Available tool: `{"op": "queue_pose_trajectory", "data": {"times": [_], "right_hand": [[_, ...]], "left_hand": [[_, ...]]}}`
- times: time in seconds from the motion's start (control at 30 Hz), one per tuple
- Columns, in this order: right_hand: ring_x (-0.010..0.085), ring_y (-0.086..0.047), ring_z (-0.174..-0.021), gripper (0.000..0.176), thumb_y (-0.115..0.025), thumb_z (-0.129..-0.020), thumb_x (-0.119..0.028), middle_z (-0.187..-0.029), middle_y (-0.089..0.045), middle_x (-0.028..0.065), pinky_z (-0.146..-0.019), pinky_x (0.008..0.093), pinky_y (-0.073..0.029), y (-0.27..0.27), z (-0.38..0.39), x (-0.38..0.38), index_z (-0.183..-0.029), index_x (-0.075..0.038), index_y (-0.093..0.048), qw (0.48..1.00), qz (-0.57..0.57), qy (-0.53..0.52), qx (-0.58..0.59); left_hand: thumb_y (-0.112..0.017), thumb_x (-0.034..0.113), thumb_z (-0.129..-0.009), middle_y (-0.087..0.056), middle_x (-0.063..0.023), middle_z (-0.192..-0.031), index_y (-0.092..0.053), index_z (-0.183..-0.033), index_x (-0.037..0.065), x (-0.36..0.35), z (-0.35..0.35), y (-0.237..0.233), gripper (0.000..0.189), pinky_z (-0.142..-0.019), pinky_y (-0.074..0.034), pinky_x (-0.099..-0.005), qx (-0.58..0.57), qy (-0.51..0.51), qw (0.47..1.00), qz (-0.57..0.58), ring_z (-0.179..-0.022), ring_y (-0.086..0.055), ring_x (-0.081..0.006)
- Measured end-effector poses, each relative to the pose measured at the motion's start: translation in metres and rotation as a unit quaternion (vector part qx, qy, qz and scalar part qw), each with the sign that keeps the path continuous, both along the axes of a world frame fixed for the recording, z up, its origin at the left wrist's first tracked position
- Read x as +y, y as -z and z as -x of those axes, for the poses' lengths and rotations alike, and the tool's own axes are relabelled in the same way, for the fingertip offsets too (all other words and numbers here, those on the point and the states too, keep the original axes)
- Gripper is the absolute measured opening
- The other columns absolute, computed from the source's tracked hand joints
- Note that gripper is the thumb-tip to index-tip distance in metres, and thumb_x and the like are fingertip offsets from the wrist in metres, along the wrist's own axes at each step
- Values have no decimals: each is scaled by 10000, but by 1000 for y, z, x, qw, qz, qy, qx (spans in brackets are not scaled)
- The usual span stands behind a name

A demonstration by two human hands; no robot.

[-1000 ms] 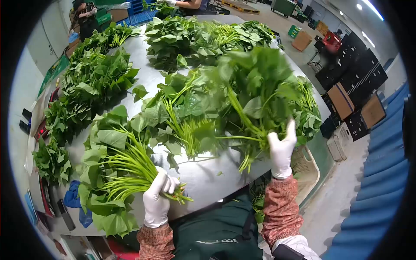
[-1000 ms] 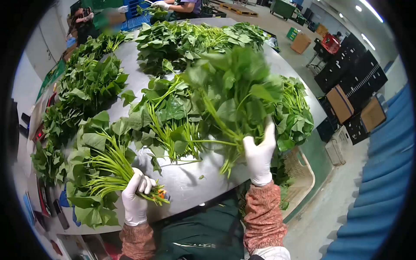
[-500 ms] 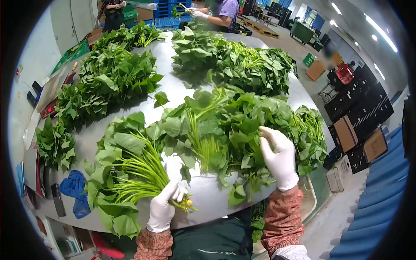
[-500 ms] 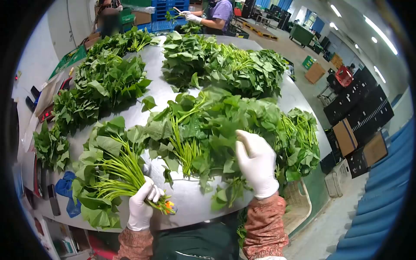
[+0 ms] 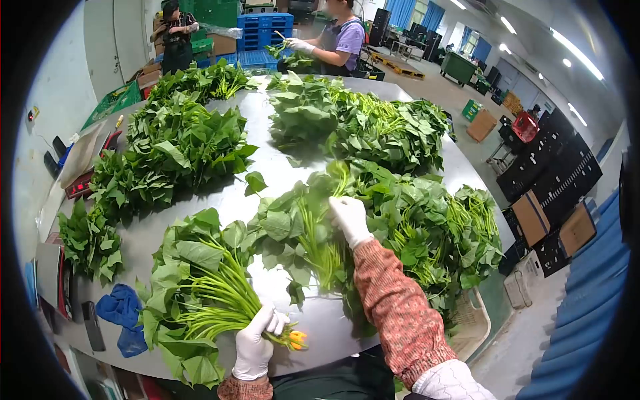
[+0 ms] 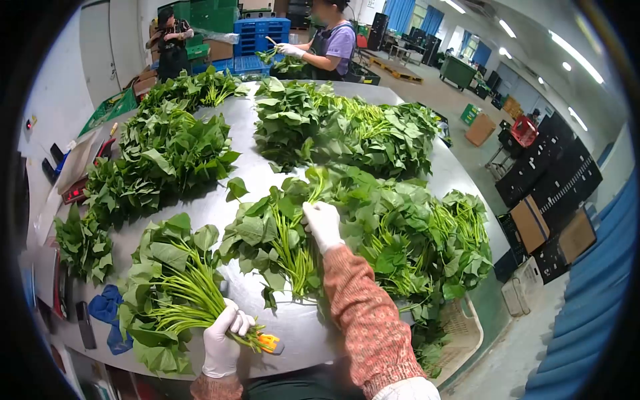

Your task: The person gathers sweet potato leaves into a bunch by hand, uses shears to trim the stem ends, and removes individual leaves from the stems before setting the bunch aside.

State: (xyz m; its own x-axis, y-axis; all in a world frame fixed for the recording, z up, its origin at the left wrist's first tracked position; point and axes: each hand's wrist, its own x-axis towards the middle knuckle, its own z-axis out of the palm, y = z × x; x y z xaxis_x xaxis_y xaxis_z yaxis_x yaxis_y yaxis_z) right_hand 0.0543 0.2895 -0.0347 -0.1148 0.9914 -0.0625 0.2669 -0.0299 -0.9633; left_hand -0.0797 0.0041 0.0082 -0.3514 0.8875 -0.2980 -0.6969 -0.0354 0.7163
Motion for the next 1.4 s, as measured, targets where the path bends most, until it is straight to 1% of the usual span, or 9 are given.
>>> {"op": "queue_pose_trajectory", "data": {"times": [0.23,0.47,0.67,0.9,1.0,1.07,1.13,1.27,1.4], "right_hand": [[51,-550,-584,169,-566,-943,-179,-903,-688,36,-528,183,-418,-74,-41,-87,-995,-25,-613,981,-48,-61,175],[68,-547,-599,215,-511,-958,-139,-865,-671,71,-538,201,-433,-90,-97,-140,-1087,4,-606,956,62,-97,269],[67,-539,-614,194,-501,-954,-125,-864,-663,54,-562,206,-442,-78,-133,-170,-1040,-4,-625,957,83,-69,268],[47,-516,-609,160,-502,-948,-104,-830,-634,29,-560,183,-418,-57,-162,-186,-993,-9,-623,964,89,-66,243],[45,-513,-605,143,-498,-942,-64,-811,-614,17,-551,189,-423,-59,-161,-191,-962,-3,-625,942,124,-26,312],[52,-518,-591,142,-486,-940,-34,-812,-610,18,-553,194,-428,-43,-166,-190,-951,5,-622,975,38,-47,215],[71,-532,-565,165,-450,-947,5,-839,-615,30,-544,201,-435,-41,-173,-189,-949,21,-614,959,-246,-132,-42],[95,-523,-527,237,-390,-983,-103,-811,-647,104,-503,202,-413,-58,-164,-202,-1075,36,-558,973,90,-66,200],[77,-512,-535,258,-385,-988,-129,-818,-637,72,-516,201,-414,-65,-149,-206,-1145,17,-529,982,89,-81,147]], "left_hand": [[-503,90,-935,-345,23,-603,-507,-892,50,1,-10,-4,58,-685,-452,-334,23,38,999,-12,-545,-387,-124],[-497,110,-945,-324,32,-595,-497,-881,59,2,-25,1,82,-693,-441,-321,33,75,996,-42,-539,-365,-114],[-531,87,-931,-363,7,-619,-505,-853,27,3,-38,-4,102,-697,-449,-314,20,81,996,-41,-561,-404,-126],[-521,110,-935,-289,51,-572,-482,-813,90,8,-56,-14,130,-625,-401,-287,55,90,994,-1,-500,-314,-93],[-531,115,-930,-296,45,-568,-482,-800,86,9,-59,-13,141,-623,-406,-294,61,93,994,-9,-503,-332,-101],[-536,110,-930,-337,32,-591,-499,-820,61,9,-56,-6,126,-667,-429,-310,59,105,993,-18,-529,-367,-109],[-535,107,-929,-352,27,-599,-505,-837,52,7,-54,-3,111,-678,-441,-316,55,113,992,-7,-539,-382,-115],[-519,91,-926,-379,17,-609,-506,-877,31,9,-54,1,78,-697,-461,-326,36,121,992,7,-556,-413,-132],[-503,79,-940,-389,9,-627,-511,-850,23,9,-55,-7,106,-703,-461,-313,9,132,991,-5,-584,-436,-121]]}}
